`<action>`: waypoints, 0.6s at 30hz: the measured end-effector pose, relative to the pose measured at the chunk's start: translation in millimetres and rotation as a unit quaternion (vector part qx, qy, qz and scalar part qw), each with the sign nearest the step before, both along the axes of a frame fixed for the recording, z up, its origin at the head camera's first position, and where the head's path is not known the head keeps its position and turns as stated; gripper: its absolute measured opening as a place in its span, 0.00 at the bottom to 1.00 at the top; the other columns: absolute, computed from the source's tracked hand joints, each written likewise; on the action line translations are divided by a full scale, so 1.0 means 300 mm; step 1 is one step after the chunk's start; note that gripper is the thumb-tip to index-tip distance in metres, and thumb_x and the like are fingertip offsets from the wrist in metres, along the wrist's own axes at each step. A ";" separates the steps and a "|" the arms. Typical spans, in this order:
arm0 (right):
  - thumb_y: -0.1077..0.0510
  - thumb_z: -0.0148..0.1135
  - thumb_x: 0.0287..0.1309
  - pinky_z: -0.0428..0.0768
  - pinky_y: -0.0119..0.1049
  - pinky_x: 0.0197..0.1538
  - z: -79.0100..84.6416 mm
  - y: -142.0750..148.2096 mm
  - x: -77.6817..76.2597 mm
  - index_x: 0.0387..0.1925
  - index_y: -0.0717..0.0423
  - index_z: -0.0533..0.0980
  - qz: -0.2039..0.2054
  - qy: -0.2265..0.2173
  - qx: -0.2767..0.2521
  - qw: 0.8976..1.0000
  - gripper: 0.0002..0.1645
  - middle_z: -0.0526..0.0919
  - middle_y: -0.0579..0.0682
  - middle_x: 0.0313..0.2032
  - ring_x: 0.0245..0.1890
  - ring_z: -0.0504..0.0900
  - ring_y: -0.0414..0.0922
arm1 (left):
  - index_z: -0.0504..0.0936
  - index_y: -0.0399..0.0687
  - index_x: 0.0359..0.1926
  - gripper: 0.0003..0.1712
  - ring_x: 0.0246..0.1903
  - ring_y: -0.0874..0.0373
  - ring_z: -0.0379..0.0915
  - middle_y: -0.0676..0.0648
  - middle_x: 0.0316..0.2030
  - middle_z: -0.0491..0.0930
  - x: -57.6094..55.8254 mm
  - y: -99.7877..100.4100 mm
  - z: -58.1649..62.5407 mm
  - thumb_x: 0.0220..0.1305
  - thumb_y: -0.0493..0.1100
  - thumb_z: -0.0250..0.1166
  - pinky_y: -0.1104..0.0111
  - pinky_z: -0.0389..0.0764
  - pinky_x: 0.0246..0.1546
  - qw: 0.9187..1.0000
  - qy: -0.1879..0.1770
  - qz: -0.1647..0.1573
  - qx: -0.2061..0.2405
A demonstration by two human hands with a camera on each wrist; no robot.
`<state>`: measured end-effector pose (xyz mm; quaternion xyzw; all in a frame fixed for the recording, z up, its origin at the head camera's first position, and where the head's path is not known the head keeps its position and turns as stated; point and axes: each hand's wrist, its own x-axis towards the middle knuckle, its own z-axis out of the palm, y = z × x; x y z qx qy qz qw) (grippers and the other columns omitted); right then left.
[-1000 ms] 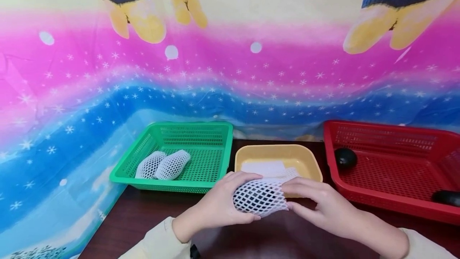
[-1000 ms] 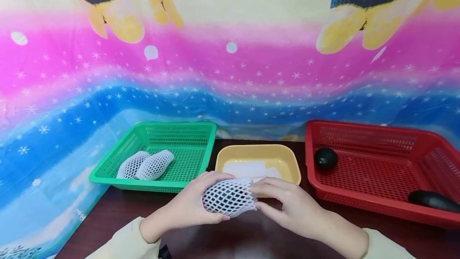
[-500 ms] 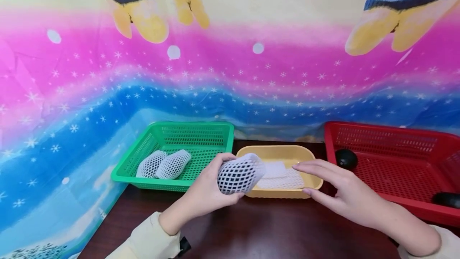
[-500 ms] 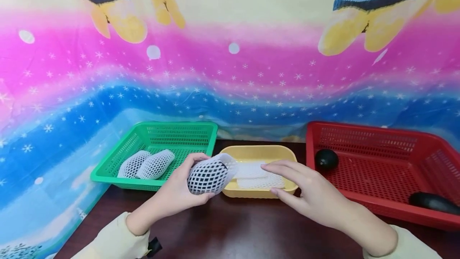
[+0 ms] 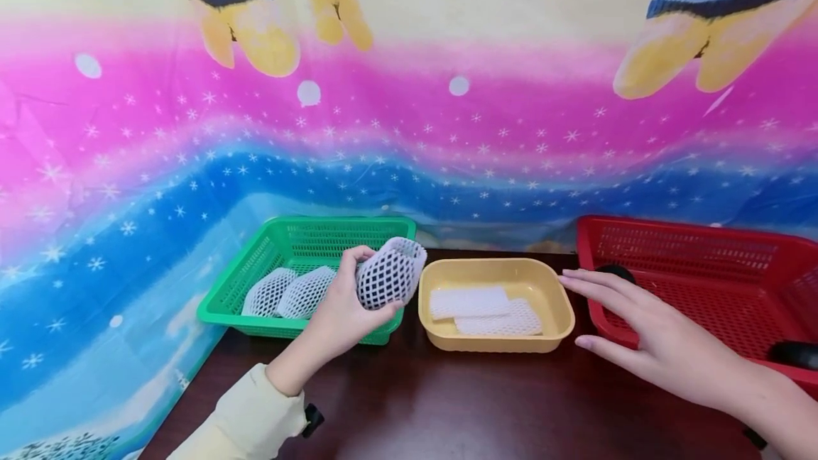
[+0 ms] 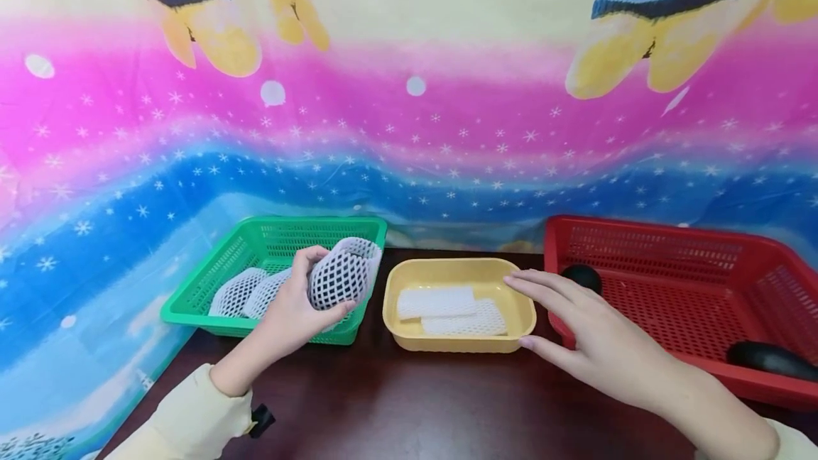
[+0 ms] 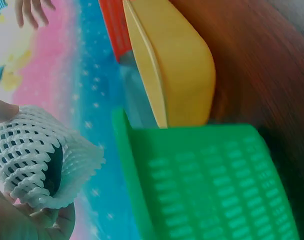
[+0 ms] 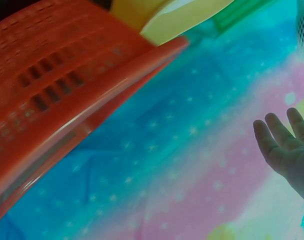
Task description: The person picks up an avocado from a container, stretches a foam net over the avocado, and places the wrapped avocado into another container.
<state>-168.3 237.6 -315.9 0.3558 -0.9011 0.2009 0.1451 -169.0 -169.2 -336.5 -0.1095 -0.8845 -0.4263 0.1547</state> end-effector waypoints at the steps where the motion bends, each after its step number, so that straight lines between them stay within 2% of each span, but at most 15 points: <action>1: 0.48 0.80 0.52 0.79 0.65 0.49 -0.004 0.015 -0.004 0.76 0.38 0.65 -0.006 -0.009 -0.001 1.000 0.51 0.70 0.48 0.69 0.65 0.70 0.56 | 0.62 0.48 0.64 0.43 0.47 0.46 0.77 0.39 0.52 0.76 -0.007 -0.008 -0.002 0.54 0.43 0.79 0.54 0.83 0.43 1.000 -0.008 0.009 0.001; 4: 0.47 0.79 0.54 0.76 0.69 0.49 -0.012 0.055 -0.015 0.76 0.37 0.64 -0.030 -0.027 0.004 0.999 0.50 0.69 0.51 0.69 0.65 0.69 0.61 | 0.60 0.48 0.65 0.43 0.48 0.45 0.77 0.38 0.55 0.74 -0.028 -0.034 -0.015 0.56 0.44 0.78 0.55 0.84 0.43 0.999 -0.030 0.028 -0.001; 11: 0.50 0.79 0.55 0.79 0.67 0.46 -0.034 0.150 -0.057 0.77 0.44 0.63 -0.069 -0.021 0.022 0.997 0.52 0.67 0.60 0.69 0.63 0.69 0.65 | 0.58 0.47 0.75 0.49 0.55 0.42 0.73 0.38 0.64 0.67 -0.076 -0.085 -0.049 0.60 0.48 0.75 0.47 0.81 0.48 0.995 -0.069 0.054 -0.041; 18: 0.50 0.77 0.56 0.77 0.71 0.46 -0.069 0.214 -0.118 0.76 0.53 0.62 -0.104 -0.046 0.026 0.993 0.51 0.67 0.66 0.67 0.61 0.68 0.69 | 0.59 0.44 0.76 0.49 0.56 0.42 0.71 0.38 0.63 0.68 -0.109 -0.118 -0.079 0.61 0.52 0.72 0.46 0.81 0.49 0.991 -0.091 0.063 -0.075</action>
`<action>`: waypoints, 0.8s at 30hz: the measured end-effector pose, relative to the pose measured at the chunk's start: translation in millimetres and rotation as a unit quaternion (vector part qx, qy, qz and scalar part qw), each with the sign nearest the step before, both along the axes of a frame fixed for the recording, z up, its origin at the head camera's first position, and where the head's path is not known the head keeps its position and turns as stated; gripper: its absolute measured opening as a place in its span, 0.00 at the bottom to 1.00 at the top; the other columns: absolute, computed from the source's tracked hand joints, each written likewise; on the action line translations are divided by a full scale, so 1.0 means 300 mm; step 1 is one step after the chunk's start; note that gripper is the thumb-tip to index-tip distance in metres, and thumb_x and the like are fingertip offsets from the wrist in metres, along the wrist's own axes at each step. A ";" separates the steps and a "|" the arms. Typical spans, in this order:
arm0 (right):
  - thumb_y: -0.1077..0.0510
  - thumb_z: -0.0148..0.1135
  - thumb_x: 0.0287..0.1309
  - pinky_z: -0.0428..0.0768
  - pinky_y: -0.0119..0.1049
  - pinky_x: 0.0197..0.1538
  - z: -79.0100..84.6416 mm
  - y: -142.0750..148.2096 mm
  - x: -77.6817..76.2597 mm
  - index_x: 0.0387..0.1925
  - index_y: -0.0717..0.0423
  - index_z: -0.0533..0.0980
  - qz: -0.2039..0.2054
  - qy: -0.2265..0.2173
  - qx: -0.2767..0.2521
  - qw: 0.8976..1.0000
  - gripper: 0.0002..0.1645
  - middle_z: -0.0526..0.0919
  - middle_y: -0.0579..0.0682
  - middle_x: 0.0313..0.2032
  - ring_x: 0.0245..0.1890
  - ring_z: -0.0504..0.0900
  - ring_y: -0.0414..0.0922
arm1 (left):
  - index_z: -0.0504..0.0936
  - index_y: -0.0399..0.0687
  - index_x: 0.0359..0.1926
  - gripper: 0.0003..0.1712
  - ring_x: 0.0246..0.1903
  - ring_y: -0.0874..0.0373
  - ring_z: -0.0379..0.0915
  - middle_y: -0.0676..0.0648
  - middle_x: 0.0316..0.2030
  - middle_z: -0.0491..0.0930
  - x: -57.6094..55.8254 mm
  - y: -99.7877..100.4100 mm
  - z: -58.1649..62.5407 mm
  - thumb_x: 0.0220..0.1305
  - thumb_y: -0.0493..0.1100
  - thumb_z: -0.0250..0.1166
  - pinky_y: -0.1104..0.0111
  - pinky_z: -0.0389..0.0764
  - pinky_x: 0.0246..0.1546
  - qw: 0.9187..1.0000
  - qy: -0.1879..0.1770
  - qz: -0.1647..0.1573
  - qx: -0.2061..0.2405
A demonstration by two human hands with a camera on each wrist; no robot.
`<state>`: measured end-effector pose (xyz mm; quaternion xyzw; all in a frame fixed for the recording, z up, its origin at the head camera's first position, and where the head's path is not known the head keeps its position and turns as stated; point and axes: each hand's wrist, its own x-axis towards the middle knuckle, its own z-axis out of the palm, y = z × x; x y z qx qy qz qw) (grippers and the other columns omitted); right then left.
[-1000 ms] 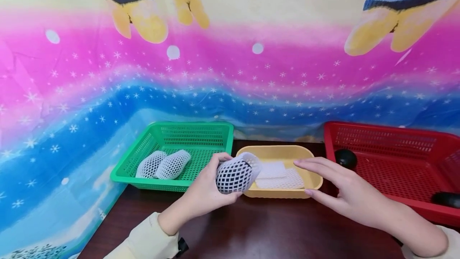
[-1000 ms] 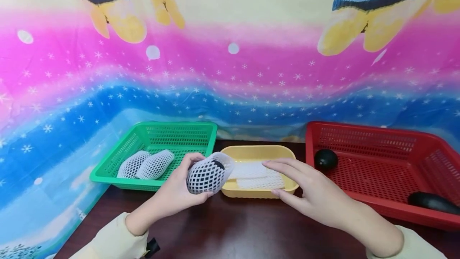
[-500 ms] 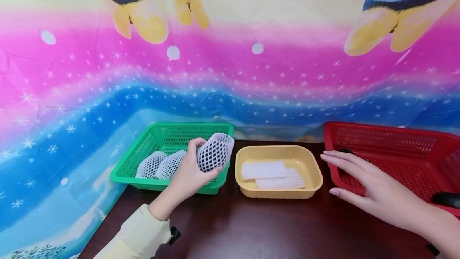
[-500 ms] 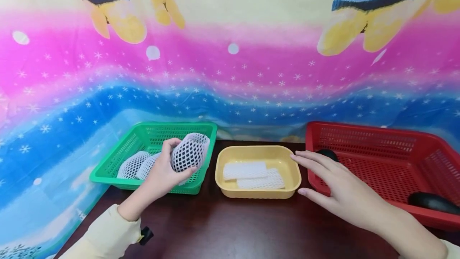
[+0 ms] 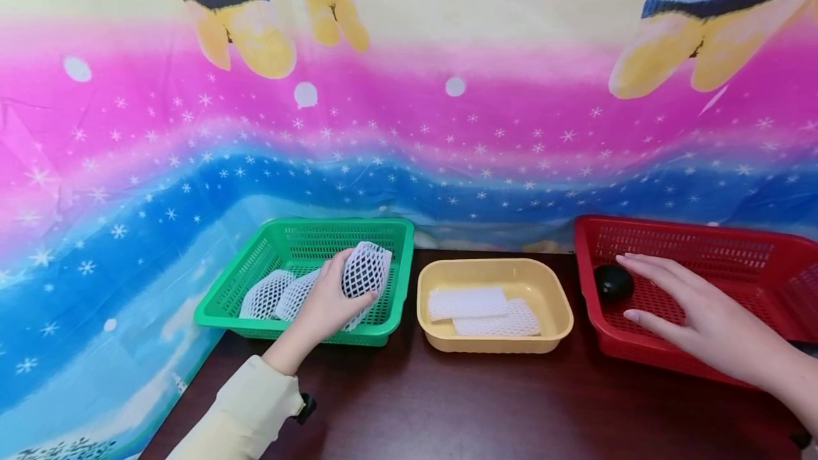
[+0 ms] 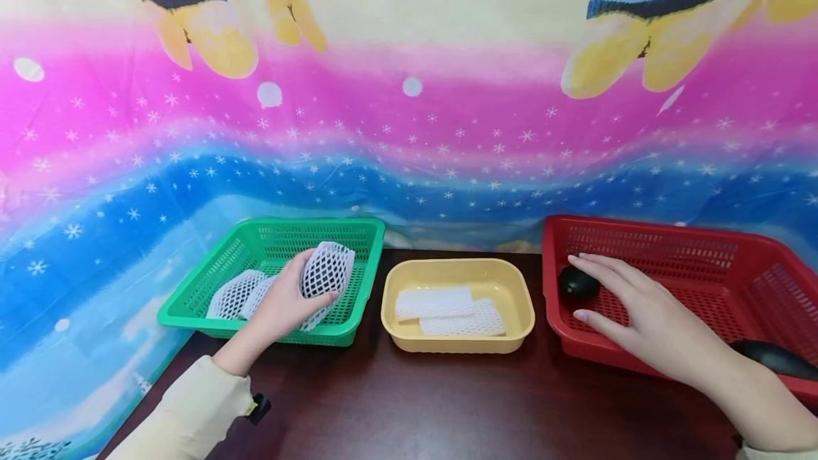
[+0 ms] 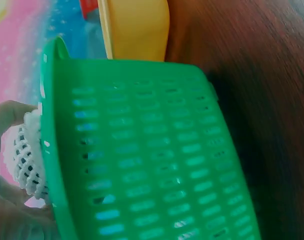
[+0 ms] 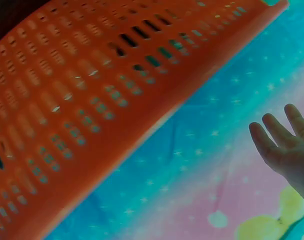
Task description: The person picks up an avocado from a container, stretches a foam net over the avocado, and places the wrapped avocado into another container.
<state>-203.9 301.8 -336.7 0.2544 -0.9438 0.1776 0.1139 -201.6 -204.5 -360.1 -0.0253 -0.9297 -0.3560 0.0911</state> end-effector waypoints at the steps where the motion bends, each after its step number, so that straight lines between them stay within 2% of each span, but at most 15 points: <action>1: 0.49 0.77 0.57 0.77 0.71 0.46 -0.004 0.006 -0.009 0.76 0.54 0.62 -0.002 -0.006 -0.001 1.000 0.51 0.66 0.67 0.67 0.61 0.68 0.69 | 0.59 0.44 0.76 0.48 0.56 0.43 0.72 0.38 0.63 0.69 -0.004 -0.003 -0.003 0.62 0.53 0.72 0.46 0.81 0.49 1.000 -0.004 0.000 -0.001; 6: 0.44 0.74 0.60 0.73 0.74 0.49 -0.021 0.026 -0.057 0.77 0.57 0.60 -0.021 -0.049 0.000 0.999 0.52 0.64 0.70 0.67 0.63 0.65 0.72 | 0.59 0.43 0.76 0.48 0.56 0.42 0.74 0.37 0.61 0.73 -0.022 -0.018 -0.013 0.64 0.55 0.71 0.46 0.79 0.51 1.000 -0.028 0.004 -0.013; 9: 0.41 0.71 0.62 0.72 0.75 0.50 -0.030 0.036 -0.087 0.77 0.59 0.58 -0.035 -0.077 0.003 0.996 0.52 0.62 0.72 0.67 0.63 0.64 0.75 | 0.60 0.44 0.76 0.48 0.62 0.38 0.69 0.36 0.65 0.72 -0.031 -0.022 -0.016 0.64 0.58 0.70 0.36 0.69 0.58 0.998 -0.044 0.021 -0.044; 12: 0.42 0.69 0.65 0.71 0.76 0.51 -0.039 0.048 -0.115 0.77 0.62 0.57 -0.039 -0.096 0.003 0.995 0.52 0.61 0.74 0.67 0.62 0.63 0.77 | 0.61 0.46 0.77 0.49 0.67 0.33 0.63 0.36 0.70 0.69 -0.037 -0.029 -0.020 0.63 0.60 0.70 0.30 0.62 0.59 0.996 -0.057 0.034 -0.065; 17: 0.44 0.67 0.67 0.67 0.77 0.53 -0.054 0.063 -0.155 0.76 0.65 0.56 -0.040 -0.120 0.001 0.992 0.50 0.60 0.77 0.67 0.62 0.62 0.78 | 0.59 0.43 0.77 0.50 0.59 0.35 0.73 0.31 0.62 0.75 -0.053 -0.034 -0.031 0.62 0.58 0.71 0.40 0.76 0.53 0.995 -0.082 0.014 -0.060; 19: 0.43 0.67 0.67 0.67 0.77 0.54 -0.059 0.060 -0.169 0.76 0.66 0.57 -0.044 -0.127 0.003 0.991 0.50 0.60 0.78 0.66 0.62 0.63 0.78 | 0.58 0.41 0.77 0.51 0.55 0.37 0.76 0.31 0.59 0.77 -0.059 -0.034 -0.035 0.62 0.57 0.72 0.43 0.78 0.52 0.993 -0.095 0.007 -0.063; 24: 0.40 0.66 0.67 0.68 0.76 0.54 -0.070 0.044 -0.201 0.74 0.68 0.59 -0.045 -0.137 0.010 0.989 0.50 0.62 0.79 0.65 0.62 0.63 0.78 | 0.56 0.38 0.77 0.52 0.57 0.35 0.75 0.30 0.61 0.75 -0.071 -0.039 -0.037 0.63 0.55 0.72 0.42 0.77 0.54 0.990 -0.116 0.006 -0.080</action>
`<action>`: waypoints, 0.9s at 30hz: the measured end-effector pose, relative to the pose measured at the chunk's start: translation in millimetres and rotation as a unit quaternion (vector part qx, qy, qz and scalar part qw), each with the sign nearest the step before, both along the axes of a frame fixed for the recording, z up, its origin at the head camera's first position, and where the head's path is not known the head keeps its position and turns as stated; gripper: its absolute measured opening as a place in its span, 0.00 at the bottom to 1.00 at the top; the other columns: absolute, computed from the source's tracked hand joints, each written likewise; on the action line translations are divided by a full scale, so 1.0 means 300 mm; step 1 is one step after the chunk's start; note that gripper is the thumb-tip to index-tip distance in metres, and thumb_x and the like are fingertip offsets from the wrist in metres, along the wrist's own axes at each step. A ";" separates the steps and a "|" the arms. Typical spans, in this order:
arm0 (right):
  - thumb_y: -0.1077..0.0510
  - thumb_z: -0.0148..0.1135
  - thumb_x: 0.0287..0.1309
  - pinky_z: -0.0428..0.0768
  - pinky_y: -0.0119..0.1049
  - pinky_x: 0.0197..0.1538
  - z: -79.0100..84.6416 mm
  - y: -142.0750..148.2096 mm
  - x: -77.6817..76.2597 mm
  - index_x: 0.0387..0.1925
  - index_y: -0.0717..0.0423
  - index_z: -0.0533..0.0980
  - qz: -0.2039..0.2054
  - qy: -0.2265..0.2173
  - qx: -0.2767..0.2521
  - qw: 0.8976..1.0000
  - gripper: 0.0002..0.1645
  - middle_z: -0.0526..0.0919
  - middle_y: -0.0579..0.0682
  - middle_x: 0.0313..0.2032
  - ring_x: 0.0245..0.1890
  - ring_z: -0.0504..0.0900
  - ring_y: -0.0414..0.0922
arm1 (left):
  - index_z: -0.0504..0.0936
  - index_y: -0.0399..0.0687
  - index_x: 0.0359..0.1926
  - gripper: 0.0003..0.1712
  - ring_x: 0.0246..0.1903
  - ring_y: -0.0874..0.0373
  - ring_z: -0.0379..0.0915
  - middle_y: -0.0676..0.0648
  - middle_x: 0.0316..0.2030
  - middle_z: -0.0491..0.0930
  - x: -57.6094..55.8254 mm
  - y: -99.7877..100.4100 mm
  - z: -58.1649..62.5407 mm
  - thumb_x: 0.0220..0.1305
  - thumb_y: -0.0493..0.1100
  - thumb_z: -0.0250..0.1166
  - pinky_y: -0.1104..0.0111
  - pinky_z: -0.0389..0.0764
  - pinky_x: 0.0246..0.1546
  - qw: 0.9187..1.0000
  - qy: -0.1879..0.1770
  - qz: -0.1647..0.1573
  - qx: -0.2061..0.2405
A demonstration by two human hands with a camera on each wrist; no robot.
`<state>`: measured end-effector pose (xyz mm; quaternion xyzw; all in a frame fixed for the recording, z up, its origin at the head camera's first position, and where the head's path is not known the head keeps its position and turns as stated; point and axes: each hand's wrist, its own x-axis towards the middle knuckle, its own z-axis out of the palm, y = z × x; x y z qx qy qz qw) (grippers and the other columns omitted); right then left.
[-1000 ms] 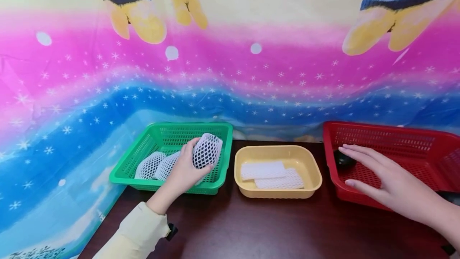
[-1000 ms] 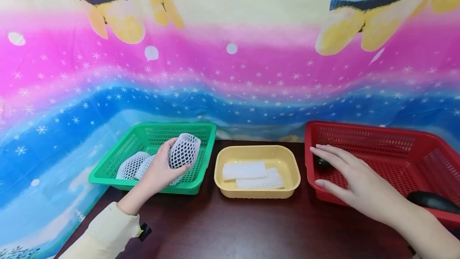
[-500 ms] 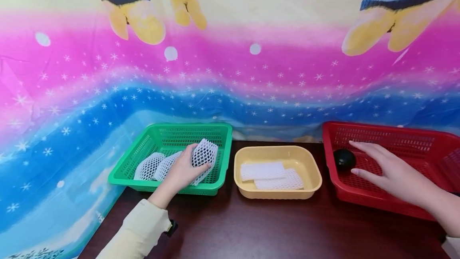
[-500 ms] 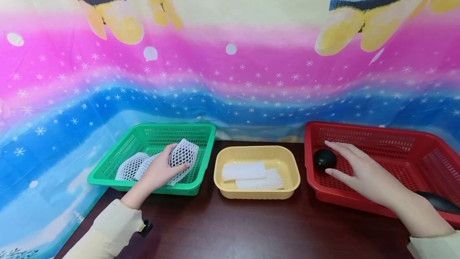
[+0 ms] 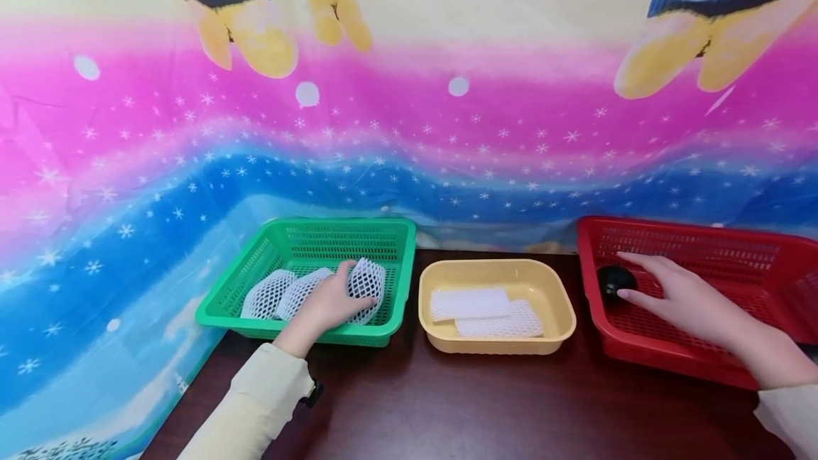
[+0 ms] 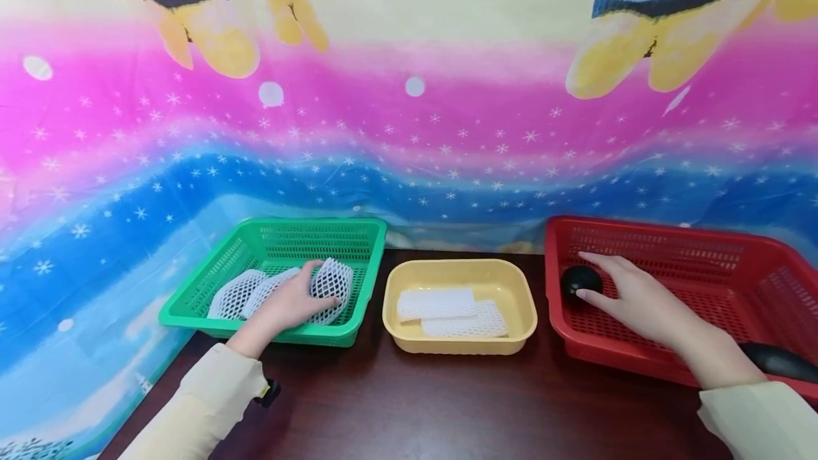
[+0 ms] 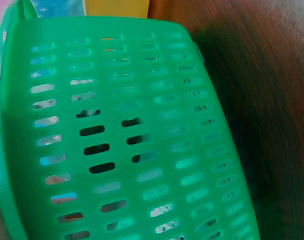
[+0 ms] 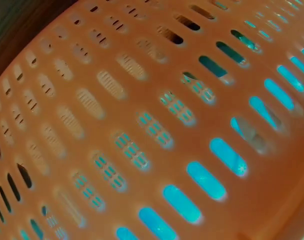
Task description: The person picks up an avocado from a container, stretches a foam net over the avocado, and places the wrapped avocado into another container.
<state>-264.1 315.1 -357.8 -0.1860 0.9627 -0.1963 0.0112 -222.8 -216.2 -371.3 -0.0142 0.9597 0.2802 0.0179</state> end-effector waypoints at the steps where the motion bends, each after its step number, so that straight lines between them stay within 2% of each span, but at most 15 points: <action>1: 0.40 0.66 0.67 0.69 0.75 0.54 -0.002 -0.002 -0.005 0.74 0.68 0.59 0.000 -0.001 0.002 1.000 0.50 0.62 0.79 0.65 0.62 0.63 0.78 | 0.56 0.38 0.77 0.52 0.58 0.35 0.75 0.29 0.62 0.75 -0.001 0.000 0.001 0.63 0.55 0.72 0.42 0.77 0.54 1.000 -0.003 -0.001 -0.004; 9: 0.43 0.68 0.65 0.70 0.74 0.54 -0.027 -0.005 -0.048 0.72 0.72 0.60 0.005 -0.002 0.021 1.000 0.50 0.62 0.80 0.64 0.61 0.65 0.79 | 0.59 0.39 0.77 0.49 0.60 0.33 0.72 0.28 0.62 0.74 -0.023 0.001 -0.006 0.63 0.53 0.72 0.42 0.75 0.56 0.999 -0.013 -0.014 -0.044; 15: 0.45 0.68 0.65 0.72 0.73 0.52 -0.061 -0.012 -0.075 0.69 0.75 0.62 0.012 -0.022 0.038 0.999 0.47 0.61 0.83 0.62 0.58 0.67 0.80 | 0.58 0.38 0.77 0.49 0.60 0.32 0.72 0.28 0.61 0.75 -0.031 0.007 -0.006 0.63 0.50 0.72 0.42 0.76 0.55 0.998 -0.025 -0.007 -0.063; 21: 0.47 0.70 0.63 0.72 0.72 0.54 -0.098 -0.014 -0.084 0.66 0.73 0.68 0.028 -0.026 0.052 0.998 0.42 0.61 0.82 0.64 0.61 0.65 0.80 | 0.56 0.34 0.77 0.52 0.57 0.31 0.74 0.26 0.58 0.76 -0.040 0.001 -0.012 0.62 0.49 0.73 0.43 0.78 0.52 0.996 -0.035 0.000 -0.081; 27: 0.48 0.70 0.63 0.72 0.71 0.55 -0.105 -0.017 -0.094 0.63 0.71 0.72 0.028 -0.018 0.043 0.999 0.38 0.64 0.80 0.63 0.60 0.67 0.78 | 0.55 0.31 0.77 0.51 0.65 0.27 0.64 0.21 0.65 0.66 -0.049 -0.018 -0.022 0.64 0.49 0.71 0.39 0.72 0.59 0.994 -0.039 0.007 -0.099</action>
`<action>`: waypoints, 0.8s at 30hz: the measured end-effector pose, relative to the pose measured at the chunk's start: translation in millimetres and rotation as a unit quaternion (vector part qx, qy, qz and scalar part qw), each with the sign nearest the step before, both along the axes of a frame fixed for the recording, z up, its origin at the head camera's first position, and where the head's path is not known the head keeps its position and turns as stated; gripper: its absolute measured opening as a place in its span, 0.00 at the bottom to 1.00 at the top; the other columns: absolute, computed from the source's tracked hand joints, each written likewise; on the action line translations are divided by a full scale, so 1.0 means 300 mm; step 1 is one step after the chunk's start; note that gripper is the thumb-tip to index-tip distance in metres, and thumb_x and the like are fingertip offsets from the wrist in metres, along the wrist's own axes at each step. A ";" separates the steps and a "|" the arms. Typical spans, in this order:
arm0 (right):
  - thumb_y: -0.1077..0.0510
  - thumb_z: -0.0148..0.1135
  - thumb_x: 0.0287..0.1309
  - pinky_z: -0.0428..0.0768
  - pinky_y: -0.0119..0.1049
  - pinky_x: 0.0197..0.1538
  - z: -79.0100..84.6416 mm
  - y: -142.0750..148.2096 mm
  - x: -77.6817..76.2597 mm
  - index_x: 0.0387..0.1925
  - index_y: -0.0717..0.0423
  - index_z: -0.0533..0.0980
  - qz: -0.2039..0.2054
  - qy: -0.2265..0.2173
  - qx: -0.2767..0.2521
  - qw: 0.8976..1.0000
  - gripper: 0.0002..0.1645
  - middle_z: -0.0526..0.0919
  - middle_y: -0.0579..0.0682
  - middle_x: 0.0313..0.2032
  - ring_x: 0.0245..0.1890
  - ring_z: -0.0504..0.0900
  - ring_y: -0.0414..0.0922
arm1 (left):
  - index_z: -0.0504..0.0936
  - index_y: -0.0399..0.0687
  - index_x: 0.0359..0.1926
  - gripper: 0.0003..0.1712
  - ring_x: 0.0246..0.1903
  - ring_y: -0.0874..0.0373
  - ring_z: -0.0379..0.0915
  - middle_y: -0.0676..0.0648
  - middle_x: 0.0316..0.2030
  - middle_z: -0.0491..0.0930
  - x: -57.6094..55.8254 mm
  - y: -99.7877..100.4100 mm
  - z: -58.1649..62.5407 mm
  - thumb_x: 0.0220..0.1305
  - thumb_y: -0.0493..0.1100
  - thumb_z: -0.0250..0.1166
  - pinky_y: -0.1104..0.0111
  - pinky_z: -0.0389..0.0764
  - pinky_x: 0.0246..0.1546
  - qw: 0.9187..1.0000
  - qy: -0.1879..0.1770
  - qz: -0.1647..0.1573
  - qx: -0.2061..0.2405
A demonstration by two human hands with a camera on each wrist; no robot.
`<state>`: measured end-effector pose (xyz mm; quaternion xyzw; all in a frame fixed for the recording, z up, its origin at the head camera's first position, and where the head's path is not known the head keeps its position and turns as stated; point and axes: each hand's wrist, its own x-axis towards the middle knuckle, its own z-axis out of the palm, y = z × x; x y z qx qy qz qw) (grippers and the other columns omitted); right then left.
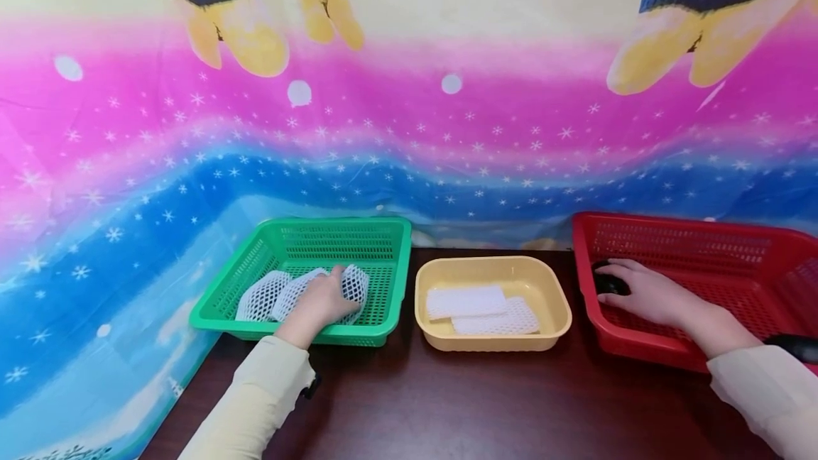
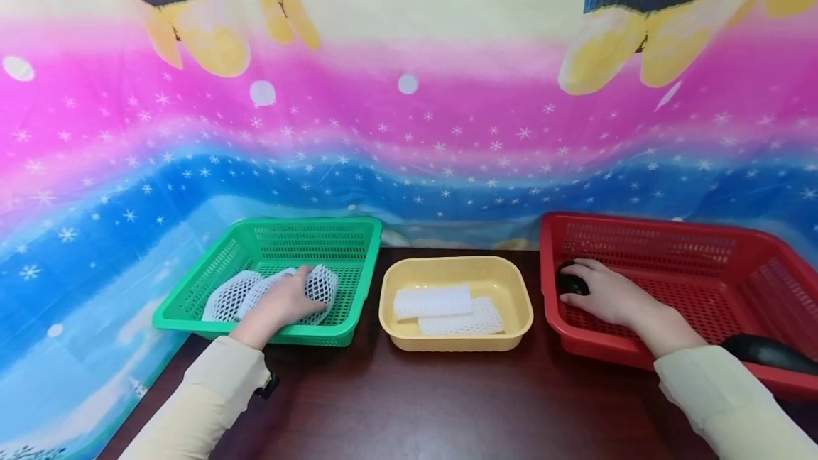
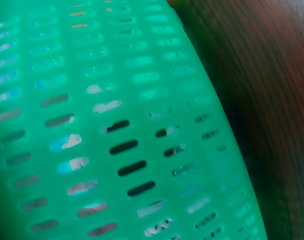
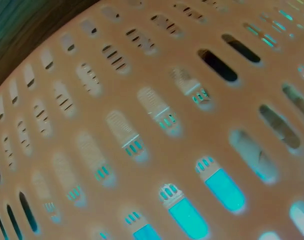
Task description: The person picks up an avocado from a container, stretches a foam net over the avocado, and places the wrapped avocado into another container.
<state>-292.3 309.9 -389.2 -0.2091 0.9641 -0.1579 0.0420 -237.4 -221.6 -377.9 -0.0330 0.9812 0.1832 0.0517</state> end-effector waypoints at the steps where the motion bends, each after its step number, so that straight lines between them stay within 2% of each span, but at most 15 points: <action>1: 0.48 0.70 0.63 0.72 0.71 0.55 0.003 -0.002 -0.002 0.61 0.71 0.73 0.002 0.001 -0.002 1.000 0.36 0.64 0.80 0.63 0.59 0.68 0.78 | 0.55 0.30 0.77 0.52 0.66 0.26 0.62 0.21 0.66 0.65 0.001 -0.005 0.000 0.64 0.49 0.71 0.39 0.71 0.60 1.000 -0.001 0.003 -0.001; 4: 0.50 0.71 0.63 0.74 0.69 0.53 0.010 -0.007 -0.004 0.57 0.71 0.76 0.003 0.004 -0.007 1.000 0.32 0.67 0.79 0.60 0.57 0.72 0.76 | 0.54 0.29 0.77 0.52 0.66 0.26 0.62 0.21 0.67 0.64 0.003 -0.017 0.001 0.63 0.49 0.71 0.38 0.71 0.60 1.000 -0.005 0.007 -0.008; 7: 0.52 0.72 0.62 0.77 0.66 0.51 0.017 -0.012 -0.005 0.55 0.72 0.77 0.001 0.009 -0.014 1.000 0.30 0.70 0.76 0.54 0.50 0.78 0.71 | 0.54 0.29 0.77 0.52 0.65 0.26 0.63 0.20 0.67 0.63 0.003 -0.026 0.001 0.63 0.49 0.71 0.38 0.72 0.59 1.000 -0.007 0.010 -0.017; 9: 0.54 0.72 0.61 0.81 0.61 0.47 0.018 -0.015 -0.005 0.57 0.74 0.75 -0.002 0.008 -0.014 1.000 0.31 0.71 0.72 0.49 0.42 0.80 0.63 | 0.55 0.29 0.76 0.52 0.64 0.25 0.64 0.20 0.68 0.62 0.002 -0.032 -0.002 0.63 0.49 0.71 0.38 0.72 0.58 1.000 -0.007 0.011 -0.027; 11: 0.56 0.72 0.61 0.82 0.55 0.42 0.018 -0.015 -0.004 0.59 0.77 0.73 -0.007 0.002 -0.013 1.000 0.34 0.71 0.68 0.44 0.37 0.79 0.56 | 0.56 0.27 0.76 0.51 0.64 0.26 0.64 0.20 0.67 0.62 0.001 -0.033 -0.004 0.64 0.50 0.71 0.38 0.72 0.58 0.999 -0.008 0.010 -0.040; 13: 0.58 0.73 0.60 0.82 0.52 0.39 0.017 -0.013 -0.004 0.60 0.79 0.71 -0.011 -0.002 -0.008 1.000 0.36 0.70 0.69 0.43 0.35 0.77 0.54 | 0.57 0.26 0.75 0.50 0.65 0.26 0.64 0.20 0.68 0.62 0.003 -0.032 -0.005 0.64 0.50 0.71 0.38 0.71 0.59 0.998 -0.011 0.008 -0.054; 16: 0.58 0.72 0.60 0.82 0.59 0.44 0.012 -0.013 -0.002 0.61 0.79 0.70 -0.014 -0.005 -0.002 1.000 0.37 0.68 0.77 0.49 0.42 0.79 0.65 | 0.59 0.24 0.74 0.49 0.66 0.26 0.62 0.21 0.68 0.62 0.005 -0.028 -0.006 0.64 0.50 0.70 0.38 0.70 0.60 0.998 -0.014 0.005 -0.069; 19: 0.56 0.73 0.59 0.76 0.69 0.51 0.003 -0.013 0.000 0.62 0.77 0.69 -0.011 -0.002 -0.001 1.000 0.38 0.67 0.82 0.57 0.53 0.73 0.75 | 0.57 0.25 0.74 0.49 0.65 0.24 0.61 0.20 0.69 0.59 0.006 -0.024 -0.007 0.64 0.48 0.71 0.37 0.69 0.60 0.998 -0.009 0.005 -0.061; 21: 0.55 0.73 0.59 0.73 0.70 0.53 -0.003 -0.015 0.001 0.61 0.75 0.70 -0.008 0.003 -0.004 1.000 0.37 0.69 0.80 0.57 0.56 0.71 0.76 | 0.56 0.26 0.75 0.50 0.65 0.23 0.62 0.19 0.69 0.57 0.007 -0.022 -0.007 0.63 0.47 0.71 0.37 0.70 0.60 0.999 -0.003 0.006 -0.053; 24: 0.57 0.73 0.59 0.74 0.69 0.53 -0.008 -0.018 0.000 0.57 0.72 0.73 -0.002 0.017 -0.006 1.000 0.31 0.75 0.74 0.53 0.55 0.74 0.73 | 0.55 0.27 0.76 0.51 0.63 0.22 0.63 0.18 0.70 0.54 0.009 -0.019 -0.004 0.63 0.46 0.72 0.37 0.72 0.58 0.999 0.005 0.005 -0.048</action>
